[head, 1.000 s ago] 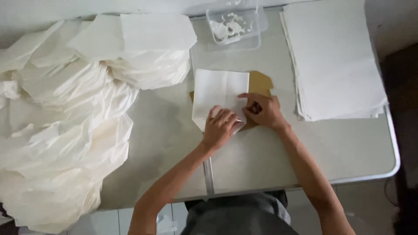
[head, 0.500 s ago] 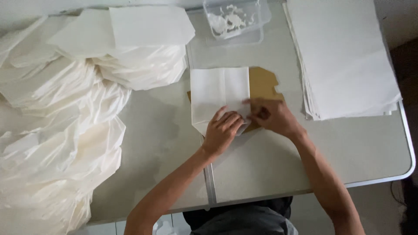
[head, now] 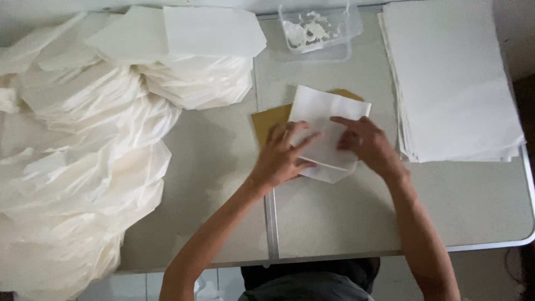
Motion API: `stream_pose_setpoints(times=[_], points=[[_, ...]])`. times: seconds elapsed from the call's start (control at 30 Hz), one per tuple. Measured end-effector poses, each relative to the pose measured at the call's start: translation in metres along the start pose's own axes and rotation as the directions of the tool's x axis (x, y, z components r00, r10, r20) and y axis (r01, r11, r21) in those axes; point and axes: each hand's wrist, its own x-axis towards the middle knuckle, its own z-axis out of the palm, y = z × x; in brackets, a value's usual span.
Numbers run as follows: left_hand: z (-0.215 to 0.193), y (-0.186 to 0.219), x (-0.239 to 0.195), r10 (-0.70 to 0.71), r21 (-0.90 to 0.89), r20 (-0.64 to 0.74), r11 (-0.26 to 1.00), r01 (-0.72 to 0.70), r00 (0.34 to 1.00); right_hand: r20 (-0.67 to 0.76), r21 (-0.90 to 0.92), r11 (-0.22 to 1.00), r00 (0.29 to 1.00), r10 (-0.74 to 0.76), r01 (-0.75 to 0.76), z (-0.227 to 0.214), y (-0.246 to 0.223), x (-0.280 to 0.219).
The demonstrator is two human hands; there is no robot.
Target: Folding white paper sheets around a cardboard template to create uniform folded products
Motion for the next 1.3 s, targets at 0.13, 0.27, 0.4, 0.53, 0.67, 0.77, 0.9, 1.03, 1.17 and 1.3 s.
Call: stream_pose_setpoints(times=[0.13, 0.27, 0.4, 0.53, 0.67, 0.77, 0.9, 1.03, 1.17, 1.3], points=[[-0.021, -0.029, -0.015, -0.062, 0.055, 0.053, 0.997, 0.059, 0.997, 0.004, 0.063, 0.996, 0.998, -0.057, 0.057, -0.013, 0.002, -0.006], [-0.025, -0.033, -0.028, -0.199, -0.023, 0.154, 0.979, 0.205, 0.968, 0.066, 0.123, 0.992, 0.997, -0.028, 0.02, -0.02, -0.012, -0.009], [-0.026, -0.021, -0.022, -0.203, 0.057, 0.161, 0.979, 0.196, 0.966, 0.204, 0.125, 0.991, 0.979, 0.012, -0.039, -0.033, -0.015, -0.007], [-0.032, -0.018, -0.022, -0.178, 0.041, 0.223, 0.984, 0.173, 0.958, 0.124, 0.159, 0.987, 0.992, -0.028, 0.008, -0.019, -0.022, -0.014], [-0.03, -0.023, -0.02, -0.232, 0.064, 0.245, 0.973, 0.223, 0.941, -0.01, 0.248, 0.961, 0.992, -0.125, 0.124, 0.013, -0.03, -0.004], [-0.03, -0.028, -0.019, -0.253, 0.116, 0.286, 0.967, 0.229, 0.924, 0.037, 0.259, 0.954, 0.985, -0.166, 0.151, 0.024, -0.052, 0.008], [-0.025, -0.028, -0.021, -0.254, 0.127, 0.282, 0.966, 0.226, 0.925, 0.149, 0.279, 0.942, 0.96, -0.236, 0.189, 0.031, -0.073, 0.03], [-0.016, -0.032, -0.022, -0.254, 0.158, 0.279, 0.963, 0.216, 0.926, 0.223, 0.303, 0.923, 0.924, -0.31, 0.237, 0.039, -0.083, 0.036], [-0.013, -0.034, -0.024, -0.289, 0.13, 0.287, 0.956, 0.262, 0.913, 0.228, 0.319, 0.906, 0.905, -0.359, 0.279, 0.043, -0.083, 0.038], [-0.017, -0.034, -0.022, -0.265, 0.127, 0.26, 0.963, 0.239, 0.928, 0.118, 0.345, 0.881, 0.916, -0.383, 0.323, 0.044, -0.083, 0.042]])
